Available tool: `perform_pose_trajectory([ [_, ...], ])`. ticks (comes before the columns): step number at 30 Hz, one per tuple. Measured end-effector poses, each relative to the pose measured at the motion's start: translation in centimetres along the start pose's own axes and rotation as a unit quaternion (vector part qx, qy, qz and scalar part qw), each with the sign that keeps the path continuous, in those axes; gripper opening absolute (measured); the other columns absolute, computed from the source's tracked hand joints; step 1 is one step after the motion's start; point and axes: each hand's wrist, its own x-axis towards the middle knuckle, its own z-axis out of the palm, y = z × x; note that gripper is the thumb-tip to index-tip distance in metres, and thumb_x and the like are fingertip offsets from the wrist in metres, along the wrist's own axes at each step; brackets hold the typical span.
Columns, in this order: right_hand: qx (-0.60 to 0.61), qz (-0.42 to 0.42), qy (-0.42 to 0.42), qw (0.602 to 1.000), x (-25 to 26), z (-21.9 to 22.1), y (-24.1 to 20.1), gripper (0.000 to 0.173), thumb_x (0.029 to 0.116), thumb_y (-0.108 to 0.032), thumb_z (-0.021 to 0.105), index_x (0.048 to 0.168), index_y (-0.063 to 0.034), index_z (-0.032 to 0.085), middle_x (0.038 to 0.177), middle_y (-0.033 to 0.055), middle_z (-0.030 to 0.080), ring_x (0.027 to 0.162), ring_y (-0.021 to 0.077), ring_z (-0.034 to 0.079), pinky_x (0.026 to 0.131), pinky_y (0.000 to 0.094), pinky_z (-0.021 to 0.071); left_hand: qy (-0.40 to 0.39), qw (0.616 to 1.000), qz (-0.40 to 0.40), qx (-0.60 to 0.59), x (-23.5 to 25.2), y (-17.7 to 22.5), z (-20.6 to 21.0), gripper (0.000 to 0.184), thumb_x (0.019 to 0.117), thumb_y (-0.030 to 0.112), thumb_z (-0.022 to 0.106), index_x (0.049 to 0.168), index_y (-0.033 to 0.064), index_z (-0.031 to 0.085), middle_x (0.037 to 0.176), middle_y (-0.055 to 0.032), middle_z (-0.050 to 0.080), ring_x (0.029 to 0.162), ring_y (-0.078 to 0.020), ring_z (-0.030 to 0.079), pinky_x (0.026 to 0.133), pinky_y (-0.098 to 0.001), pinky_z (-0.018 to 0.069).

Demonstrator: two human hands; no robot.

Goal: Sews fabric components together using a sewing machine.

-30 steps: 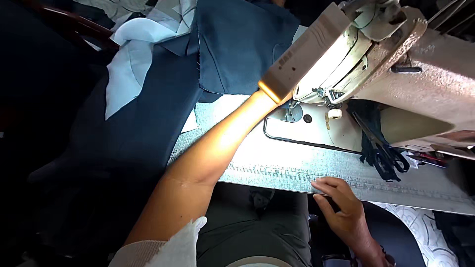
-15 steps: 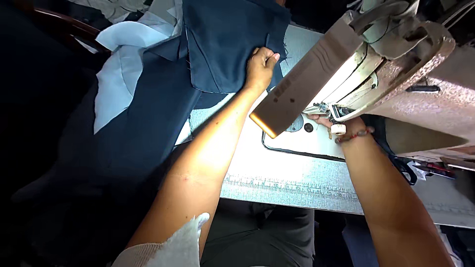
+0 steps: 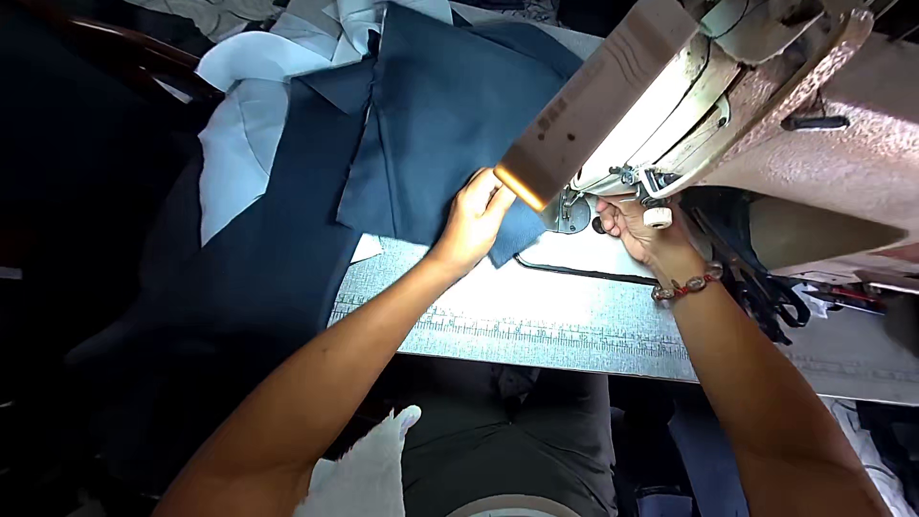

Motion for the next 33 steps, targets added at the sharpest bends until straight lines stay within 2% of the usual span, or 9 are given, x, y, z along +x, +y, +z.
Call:
perform_pose_trajectory([
  [5,-0.208,-0.122,-0.004,0.970,-8.5,-0.5,0.6,0.027,0.1012,-0.007,0.056,0.128,-0.0028,0.056,0.091,0.0065,0.064,0.064,0.0079,0.058,0.058,0.0233,0.0512,-0.093,0.982,-0.151,-0.067,-8.1,6.5,0.7,0.018,0.1005,0.019,0.059,0.104,0.0038,0.067,0.122,-0.0055,0.064,0.116,-0.0107,0.061,0.099,-0.0313,0.0522],
  [7,-0.286,-0.257,0.027,0.923,-10.6,0.3,2.2,0.025,0.0957,-0.003,0.059,0.119,0.0055,0.065,0.103,0.0152,0.068,0.084,0.0143,0.065,0.072,0.0285,0.0563,-0.156,0.969,-0.167,-0.088,-8.5,8.2,0.8,0.030,0.0979,0.026,0.062,0.119,0.0050,0.069,0.130,-0.0042,0.066,0.123,-0.0110,0.061,0.104,-0.0309,0.0518],
  [9,-0.357,-0.368,0.034,0.858,-12.5,1.0,4.0,0.019,0.0923,-0.006,0.064,0.106,-0.0023,0.076,0.107,0.0127,0.072,0.103,0.0233,0.067,0.089,0.0408,0.0554,-0.186,0.982,-0.037,0.014,-6.5,7.6,-0.2,0.035,0.1022,0.025,0.056,0.127,0.0033,0.066,0.126,-0.0040,0.069,0.118,-0.0099,0.065,0.101,-0.0284,0.0541],
  [12,-0.478,-0.348,-0.040,0.806,-15.8,2.1,4.9,0.022,0.0972,-0.015,0.063,0.113,-0.0119,0.078,0.122,0.0091,0.073,0.122,0.0330,0.064,0.099,0.0548,0.0483,-0.195,0.925,0.191,0.264,-0.8,2.5,-2.8,0.037,0.1045,0.021,0.048,0.119,-0.0024,0.072,0.127,-0.0170,0.071,0.132,-0.0376,0.058,0.112,-0.0580,0.0408],
  [15,-0.517,-0.361,-0.031,0.776,-16.6,1.2,5.8,0.020,0.0953,-0.014,0.065,0.110,-0.0120,0.078,0.120,0.0083,0.075,0.123,0.0362,0.064,0.100,0.0578,0.0476,-0.254,0.865,0.149,0.406,1.7,-1.6,-4.4,0.066,0.1067,0.053,0.028,0.146,0.0095,0.057,0.155,-0.0176,0.050,0.148,-0.0527,0.031,0.115,-0.0760,0.0178],
  [20,-0.517,-0.338,-0.012,0.786,-16.0,-2.7,4.8,0.032,0.0873,0.003,0.062,0.113,-0.0085,0.078,0.115,0.0084,0.076,0.124,0.0369,0.064,0.108,0.0682,0.0395,-0.245,0.835,0.070,0.488,-1.4,2.4,-2.6,0.075,0.1043,0.058,0.020,0.144,0.0072,0.059,0.144,-0.0311,0.055,0.126,-0.0650,0.049,0.095,-0.0809,0.0354],
  [24,-0.506,-0.337,0.047,0.792,-15.6,-2.5,4.7,0.026,0.0906,-0.001,0.063,0.110,-0.0076,0.078,0.103,0.0109,0.077,0.114,0.0354,0.069,0.108,0.0637,0.0418,-0.161,0.846,0.113,0.496,-3.7,2.9,-0.8,0.075,0.0965,0.063,0.033,0.124,0.0032,0.071,0.114,-0.0372,0.064,0.103,-0.0647,0.057,0.082,-0.0776,0.0361],
  [27,-0.467,-0.383,0.064,0.794,-16.8,1.7,5.9,0.027,0.0928,-0.002,0.063,0.116,-0.0059,0.075,0.120,0.0154,0.073,0.120,0.0356,0.067,0.108,0.0535,0.0488,-0.160,0.863,0.076,0.474,-5.3,2.5,0.4,0.076,0.1010,0.061,0.028,0.146,0.0058,0.057,0.149,-0.0350,0.047,0.138,-0.0670,0.035,0.105,-0.0836,0.0191],
  [33,-0.479,-0.372,-0.016,0.795,-19.2,7.0,8.7,0.043,0.1072,-0.030,0.044,0.130,-0.0014,0.067,0.136,0.0162,0.067,0.131,0.0342,0.061,0.112,0.0489,0.0453,-0.153,0.841,-0.028,0.518,-7.5,3.4,-1.3,0.077,0.1024,0.060,0.027,0.155,0.0061,0.045,0.162,-0.0297,0.031,0.148,-0.0616,0.022,0.109,-0.0851,0.0091],
])
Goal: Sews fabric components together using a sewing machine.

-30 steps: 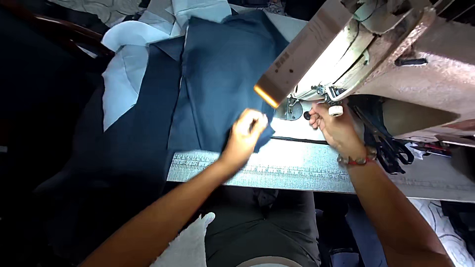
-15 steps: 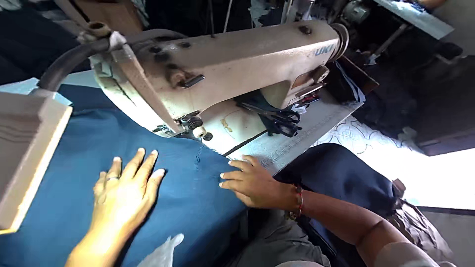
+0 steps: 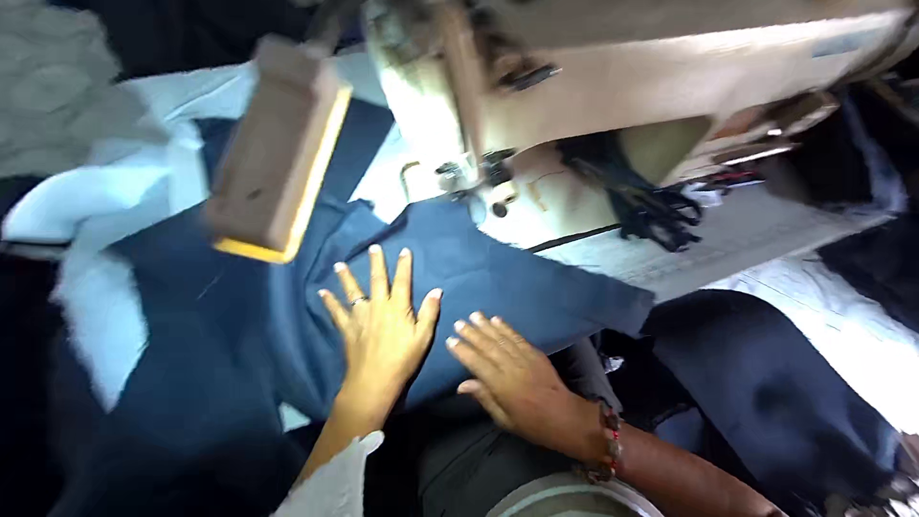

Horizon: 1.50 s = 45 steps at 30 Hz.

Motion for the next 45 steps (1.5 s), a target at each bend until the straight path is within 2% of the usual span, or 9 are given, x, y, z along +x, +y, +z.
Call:
perform_pose_trajectory([
  [10,-0.179,0.174,-0.004,0.968,0.1,-1.8,3.8,0.074,0.1053,-0.056,0.033,0.124,0.0083,0.066,0.119,0.0290,0.068,0.113,0.0473,0.066,0.094,0.0645,0.0491,-0.012,0.996,-0.092,0.000,-3.1,-1.2,-1.2,0.077,0.1024,0.062,0.031,0.159,0.0094,0.038,0.163,-0.0276,0.031,0.150,-0.0584,0.019,0.111,-0.0832,0.0066],
  [13,-0.194,0.164,-0.019,0.967,0.2,-2.8,4.4,0.074,0.1060,-0.057,0.029,0.136,0.0028,0.062,0.138,0.0251,0.062,0.131,0.0437,0.057,0.104,0.0665,0.0414,-0.027,0.995,-0.100,0.005,-2.9,-1.7,-1.7,0.080,0.1014,0.064,0.032,0.159,0.0082,0.037,0.162,-0.0316,0.029,0.150,-0.0598,0.017,0.109,-0.0838,0.0086],
  [16,-0.200,0.121,-0.034,0.972,0.4,-3.4,4.1,0.071,0.1058,-0.056,0.031,0.134,-0.0017,0.066,0.137,0.0227,0.063,0.125,0.0435,0.061,0.092,0.0660,0.0464,-0.088,0.989,-0.119,0.014,-1.8,-0.6,-3.9,0.074,0.1019,0.054,0.042,0.158,0.0069,0.037,0.158,-0.0348,0.034,0.145,-0.0627,0.025,0.107,-0.0837,0.0169],
  [19,-0.187,0.105,-0.048,0.975,1.0,-4.0,4.4,0.067,0.1061,-0.054,0.033,0.132,-0.0027,0.067,0.136,0.0211,0.064,0.119,0.0436,0.064,0.091,0.0648,0.0466,-0.078,0.996,-0.034,-0.024,0.5,2.3,-5.5,0.046,0.0989,0.012,0.061,0.142,-0.0026,0.055,0.129,-0.0303,0.063,0.119,-0.0520,0.060,0.096,-0.0688,0.0445],
  [21,-0.173,0.098,-0.046,0.979,1.4,-4.3,5.1,0.063,0.1069,-0.051,0.034,0.134,-0.0041,0.067,0.138,0.0192,0.063,0.113,0.0420,0.064,0.088,0.0618,0.0441,-0.045,0.993,0.084,-0.070,2.8,3.2,-4.1,0.035,0.0962,-0.002,0.055,0.130,-0.0030,0.065,0.127,-0.0222,0.068,0.125,-0.0440,0.061,0.101,-0.0618,0.0464],
  [23,-0.154,0.098,-0.044,0.982,1.7,-4.8,5.6,0.055,0.1077,-0.044,0.038,0.134,-0.0057,0.068,0.137,0.0164,0.065,0.110,0.0403,0.063,0.086,0.0597,0.0427,-0.048,0.981,0.159,-0.102,5.0,3.0,-2.4,0.037,0.1006,-0.002,0.048,0.134,0.0012,0.064,0.141,-0.0194,0.062,0.139,-0.0445,0.050,0.113,-0.0654,0.0351],
  [29,-0.087,0.109,-0.010,0.990,2.8,-5.5,7.4,0.032,0.1016,-0.018,0.053,0.123,-0.0063,0.075,0.123,0.0125,0.072,0.106,0.0366,0.064,0.085,0.0555,0.0446,0.007,0.956,0.272,-0.109,8.0,0.8,-0.8,0.018,0.0957,0.009,0.057,0.091,-0.0004,0.071,0.088,-0.0184,0.064,0.096,-0.0397,0.063,0.103,-0.0583,0.0385],
  [36,-0.048,0.097,0.026,0.994,4.2,-4.8,9.1,0.023,0.0968,-0.011,0.061,0.111,-0.0033,0.078,0.105,0.0165,0.071,0.098,0.0346,0.064,0.085,0.0490,0.0490,-0.032,0.917,0.284,-0.280,8.7,0.6,-0.5,0.028,0.0889,0.015,0.061,0.111,-0.0005,0.069,0.098,-0.0134,0.073,0.099,-0.0295,0.066,0.102,-0.0527,0.0392],
  [45,-0.091,0.115,0.030,0.989,3.5,-5.9,9.5,0.018,0.0962,-0.006,0.064,0.104,0.0027,0.078,0.101,0.0206,0.071,0.098,0.0366,0.067,0.087,0.0449,0.0538,0.033,0.906,0.337,-0.252,8.7,0.3,-0.2,0.016,0.0969,0.008,0.058,0.094,0.0011,0.072,0.082,-0.0139,0.064,0.083,-0.0291,0.065,0.075,-0.0409,0.0504],
])
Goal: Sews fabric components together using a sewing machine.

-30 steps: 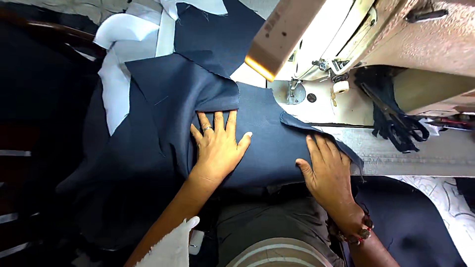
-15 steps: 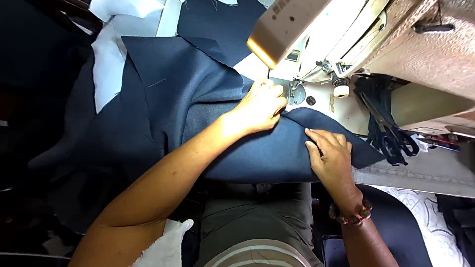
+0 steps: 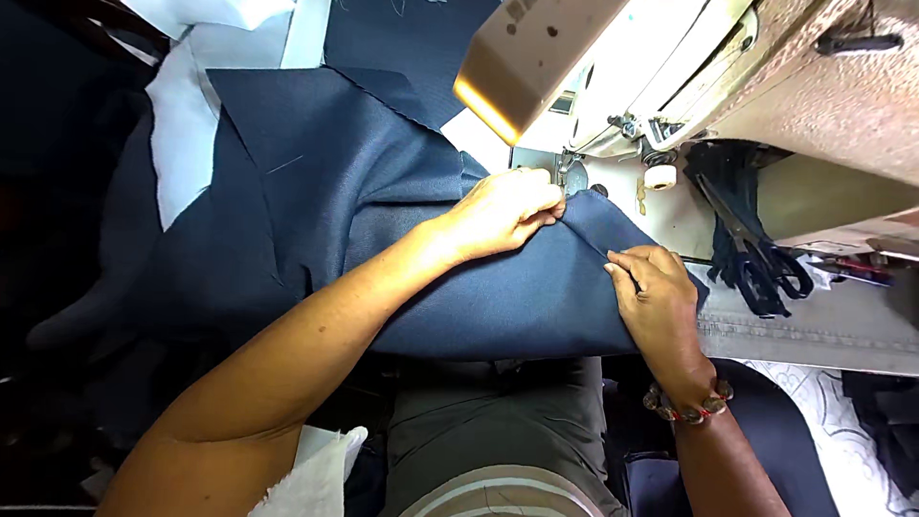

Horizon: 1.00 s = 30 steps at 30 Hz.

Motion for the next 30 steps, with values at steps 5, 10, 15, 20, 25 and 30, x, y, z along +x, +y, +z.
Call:
perform_pose_trajectory([
  [5,-0.009,-0.006,0.009,1.000,-0.2,0.1,0.1,0.017,0.0960,-0.005,0.064,0.103,0.0038,0.077,0.100,0.0213,0.071,0.097,0.0374,0.067,0.087,0.0445,0.0537,0.018,0.999,0.013,0.027,-0.2,-0.4,0.2,0.020,0.0982,0.015,0.062,0.101,0.0049,0.079,0.080,-0.0120,0.063,0.079,-0.0259,0.062,0.071,-0.0359,0.0483],
  [10,-0.050,-0.048,0.031,0.997,-0.4,1.2,0.9,0.021,0.0998,-0.009,0.056,0.099,0.0043,0.073,0.100,0.0221,0.069,0.097,0.0400,0.066,0.086,0.0492,0.0523,0.038,0.996,0.035,0.067,-0.4,-0.4,0.4,0.021,0.0998,0.014,0.061,0.099,0.0040,0.079,0.078,-0.0139,0.061,0.075,-0.0280,0.060,0.066,-0.0369,0.0474],
  [15,0.012,-0.030,-0.002,0.999,-0.8,-1.0,0.1,0.020,0.1016,-0.008,0.051,0.101,0.0050,0.067,0.094,0.0199,0.070,0.088,0.0330,0.069,0.078,0.0483,0.0535,-0.029,0.999,0.000,-0.024,0.2,-0.3,-1.3,0.023,0.0980,0.019,0.063,0.093,0.0050,0.080,0.081,-0.0097,0.063,0.080,-0.0202,0.060,0.072,-0.0318,0.0466],
  [20,0.146,0.079,-0.124,0.978,0.1,-3.8,-0.4,0.017,0.1021,-0.015,0.054,0.110,-0.0042,0.065,0.069,-0.0018,0.056,0.057,0.0029,0.050,0.056,0.0222,0.0445,-0.297,0.918,-0.222,-0.139,4.0,-0.1,-4.8,0.022,0.0974,0.020,0.065,0.079,0.0123,0.075,0.073,0.0060,0.064,0.068,-0.0016,0.053,0.062,-0.0283,0.0387],
  [25,-0.067,-0.048,-0.096,0.992,0.3,-1.4,-0.7,0.038,0.0959,0.002,0.057,0.131,-0.0087,0.069,0.079,0.0196,0.066,0.060,0.0383,0.065,0.050,0.0510,0.0501,-0.326,0.895,-0.305,0.007,7.4,0.9,-3.4,0.027,0.0928,0.017,0.071,0.069,0.0066,0.065,0.066,-0.0047,0.055,0.066,-0.0194,0.052,0.062,-0.0445,0.0395],
  [30,-0.115,-0.042,-0.135,0.983,0.4,-1.2,-0.9,0.056,0.0905,0.008,0.060,0.139,-0.0205,0.067,0.074,0.0177,0.060,0.053,0.0337,0.059,0.045,0.0435,0.0432,-0.283,0.926,-0.241,0.074,6.4,1.6,-2.1,0.020,0.0949,0.016,0.067,0.079,0.0032,0.069,0.084,-0.0129,0.065,0.086,-0.0306,0.064,0.072,-0.0528,0.0474],
])
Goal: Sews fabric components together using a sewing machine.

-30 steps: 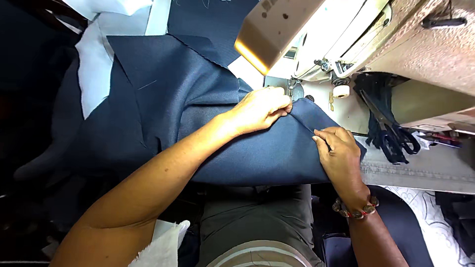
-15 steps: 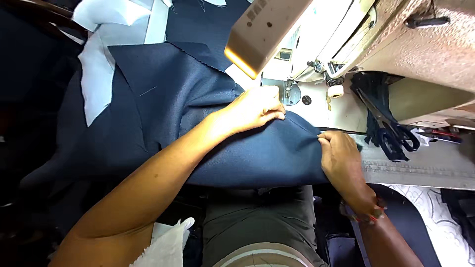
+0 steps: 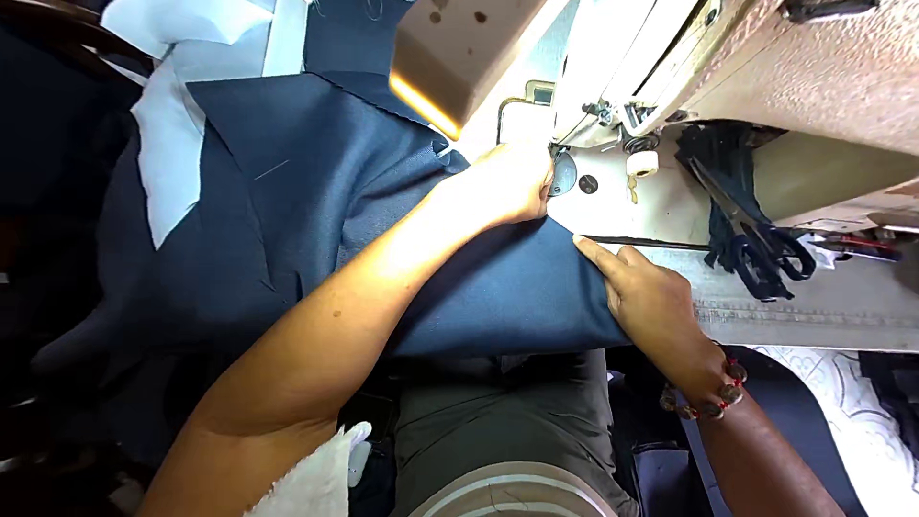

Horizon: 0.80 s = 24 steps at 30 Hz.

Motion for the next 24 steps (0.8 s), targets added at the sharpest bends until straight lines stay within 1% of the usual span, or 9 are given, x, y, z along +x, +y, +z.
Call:
perform_pose_trajectory([
  [3,0.012,0.031,-0.034,0.999,0.5,-0.6,-0.5,0.053,0.0934,0.006,0.060,0.138,-0.0220,0.067,0.080,0.0193,0.065,0.059,0.0362,0.063,0.047,0.0472,0.0463,0.094,0.995,0.025,0.013,-0.6,-0.1,1.7,0.014,0.0935,0.014,0.068,0.088,0.0020,0.074,0.094,-0.0181,0.068,0.097,-0.0372,0.066,0.081,-0.0568,0.0482],
  [6,0.003,0.038,-0.046,0.998,0.7,-1.0,-0.7,0.053,0.0951,0.005,0.059,0.139,-0.0238,0.066,0.080,0.0187,0.065,0.059,0.0354,0.064,0.047,0.0465,0.0466,0.228,0.973,0.030,0.028,-1.8,0.6,3.9,0.016,0.0906,0.008,0.071,0.105,0.0044,0.075,0.116,-0.0232,0.065,0.116,-0.0447,0.058,0.096,-0.0627,0.0390],
  [9,0.002,0.038,-0.040,0.998,0.7,-0.9,-0.9,0.053,0.0937,0.006,0.060,0.138,-0.0228,0.068,0.080,0.0196,0.065,0.059,0.0363,0.064,0.048,0.0468,0.0466,0.336,0.939,0.039,0.066,-2.5,1.9,6.4,0.010,0.0932,-0.001,0.062,0.094,-0.0007,0.072,0.099,-0.0223,0.067,0.098,-0.0433,0.064,0.078,-0.0556,0.0456],
  [11,0.003,0.040,-0.045,0.998,0.7,-0.9,-0.9,0.054,0.0923,0.007,0.061,0.138,-0.0213,0.067,0.081,0.0206,0.065,0.060,0.0374,0.064,0.048,0.0482,0.0470,0.347,0.935,0.003,0.075,-2.9,3.2,8.1,0.016,0.0927,-0.008,0.056,0.090,-0.0049,0.071,0.089,-0.0212,0.069,0.089,-0.0403,0.067,0.076,-0.0508,0.0486],
  [12,0.006,0.038,-0.041,0.998,0.7,-0.9,-0.8,0.053,0.0923,0.007,0.061,0.138,-0.0204,0.068,0.081,0.0208,0.065,0.059,0.0376,0.064,0.047,0.0487,0.0471,0.353,0.932,-0.026,0.075,-3.1,4.0,8.9,0.016,0.0924,-0.009,0.056,0.092,-0.0058,0.072,0.091,-0.0212,0.070,0.090,-0.0395,0.068,0.078,-0.0494,0.0508],
  [14,0.017,0.040,-0.032,0.999,0.6,-0.7,-0.7,0.052,0.0929,0.006,0.060,0.137,-0.0203,0.068,0.080,0.0203,0.065,0.059,0.0372,0.064,0.047,0.0485,0.0468,0.351,0.929,-0.099,0.055,-3.6,5.9,10.6,0.022,0.0962,-0.003,0.056,0.110,-0.0067,0.073,0.114,-0.0236,0.072,0.111,-0.0426,0.067,0.092,-0.0529,0.0533],
  [16,0.023,0.044,-0.020,0.999,0.5,-0.4,-0.6,0.050,0.0941,0.004,0.059,0.136,-0.0210,0.069,0.078,0.0193,0.064,0.059,0.0362,0.063,0.047,0.0474,0.0462,0.324,0.935,-0.147,0.010,-4.1,7.1,11.9,0.039,0.1050,0.018,0.051,0.134,-0.0043,0.063,0.145,-0.0237,0.057,0.138,-0.0464,0.050,0.112,-0.0635,0.0378],
  [17,0.024,0.048,-0.017,0.998,0.5,-0.4,-0.7,0.049,0.0945,0.004,0.059,0.135,-0.0213,0.069,0.078,0.0192,0.064,0.059,0.0362,0.063,0.047,0.0475,0.0462,0.318,0.936,-0.152,-0.006,-4.3,7.1,12.3,0.046,0.1057,0.027,0.048,0.140,-0.0013,0.060,0.153,-0.0222,0.050,0.144,-0.0470,0.042,0.115,-0.0684,0.0292],
  [24,0.087,0.068,-0.046,0.993,0.5,-0.7,-1.6,0.039,0.1009,-0.005,0.053,0.138,-0.0116,0.066,0.090,0.0213,0.071,0.074,0.0411,0.070,0.060,0.0556,0.0534,0.273,0.961,-0.050,-0.012,-4.9,2.4,10.3,0.047,0.1040,0.039,0.046,0.137,0.0126,0.065,0.155,-0.0155,0.050,0.148,-0.0461,0.035,0.114,-0.0767,0.0174],
])
